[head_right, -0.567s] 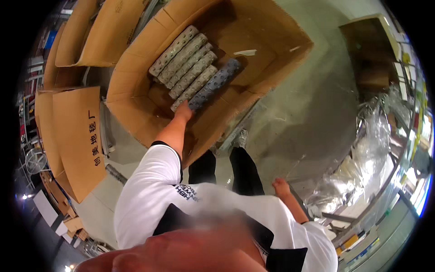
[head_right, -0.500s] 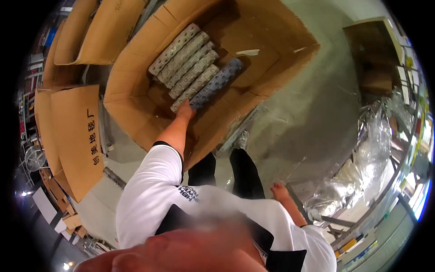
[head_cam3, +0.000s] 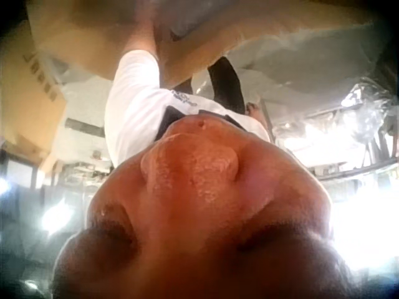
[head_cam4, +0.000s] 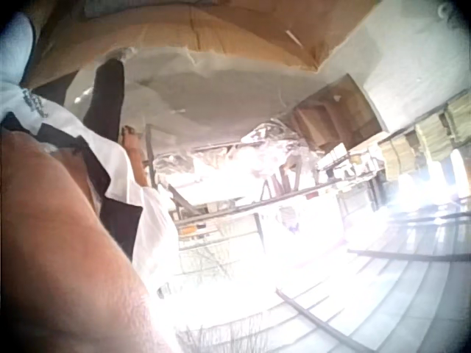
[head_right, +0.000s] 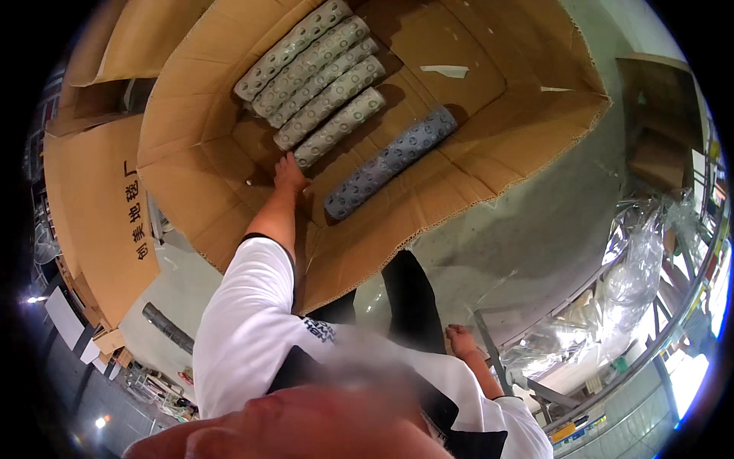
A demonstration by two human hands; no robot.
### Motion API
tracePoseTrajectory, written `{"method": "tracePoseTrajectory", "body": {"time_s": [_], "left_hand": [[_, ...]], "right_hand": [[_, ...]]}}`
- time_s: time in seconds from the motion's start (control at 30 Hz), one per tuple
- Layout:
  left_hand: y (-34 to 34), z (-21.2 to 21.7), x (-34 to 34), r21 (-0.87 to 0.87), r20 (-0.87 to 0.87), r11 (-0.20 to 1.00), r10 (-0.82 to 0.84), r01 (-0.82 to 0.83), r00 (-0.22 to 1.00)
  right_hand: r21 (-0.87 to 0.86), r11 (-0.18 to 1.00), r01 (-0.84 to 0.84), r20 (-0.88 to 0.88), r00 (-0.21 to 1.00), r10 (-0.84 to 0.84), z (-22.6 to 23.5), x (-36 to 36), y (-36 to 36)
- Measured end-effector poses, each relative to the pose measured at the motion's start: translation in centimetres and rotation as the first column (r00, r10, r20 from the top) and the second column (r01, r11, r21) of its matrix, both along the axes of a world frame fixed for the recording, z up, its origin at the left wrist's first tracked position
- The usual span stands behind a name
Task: The person rolls several gray rubber mats one at a time, secures each with a piece of tape, places them in a cardboard box, and then picks up the remaining group of rolled mats to carry them to the box.
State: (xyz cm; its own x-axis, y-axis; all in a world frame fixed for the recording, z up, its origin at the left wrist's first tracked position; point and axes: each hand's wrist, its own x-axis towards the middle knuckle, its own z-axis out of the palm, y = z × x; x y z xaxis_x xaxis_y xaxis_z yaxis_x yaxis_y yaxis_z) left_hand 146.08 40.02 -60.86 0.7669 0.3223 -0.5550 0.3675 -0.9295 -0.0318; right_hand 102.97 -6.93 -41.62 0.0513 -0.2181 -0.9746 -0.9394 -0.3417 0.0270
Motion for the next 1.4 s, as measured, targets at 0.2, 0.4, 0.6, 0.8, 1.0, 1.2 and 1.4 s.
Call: {"method": "tracePoseTrajectory", "body": {"time_s": [0.2, 0.4, 0.6, 0.8, 1.0, 1.2, 1.4], "left_hand": [[0.6, 0.9, 1.1, -0.535, -0.625, 0.742, -0.024, -0.405, 0.781], [-5.1, 16.8, 3.9, -0.383, -0.895, -0.295, -0.116, -0.875, 0.431], [-7.4, 34.7, -0.1, -0.513, -0.818, -0.348, -0.077, -0.785, 0.570], [-7.1, 45.6, -2.2, -0.820, -0.496, -0.238, -0.161, -0.521, 0.854], [-5.9, 49.5, -3.8, -0.970, -0.069, 0.237, -0.032, -0.059, 0.997], [-8.6, 53.5, -8.9, -0.079, 0.186, 0.715, -0.674, 0.694, 0.715], [-12.2, 55.6, -16.8, -0.777, 0.009, 0.197, -0.946, 0.598, 0.323]], "right_hand": [[0.021, 0.999, 0.027, -0.011, 1.000, -0.027, 0.8, 2.6, 0.6], [0.133, 0.987, 0.087, 0.074, 0.992, -0.098, 2.1, 2.9, 2.8], [0.098, 0.994, 0.050, 0.367, 0.926, -0.082, 9.7, 12.7, 7.9], [0.185, 0.977, 0.105, 0.481, 0.857, -0.184, 13.2, 15.5, 8.8], [0.063, 0.992, -0.112, 0.448, 0.891, 0.072, 15.5, 12.5, 6.5], [-0.046, 0.984, -0.171, 0.460, 0.871, 0.173, 14.0, 6.1, 2.2], [-0.355, 0.934, 0.027, 0.471, 0.869, 0.153, 15.9, -3.3, 2.7]]}}
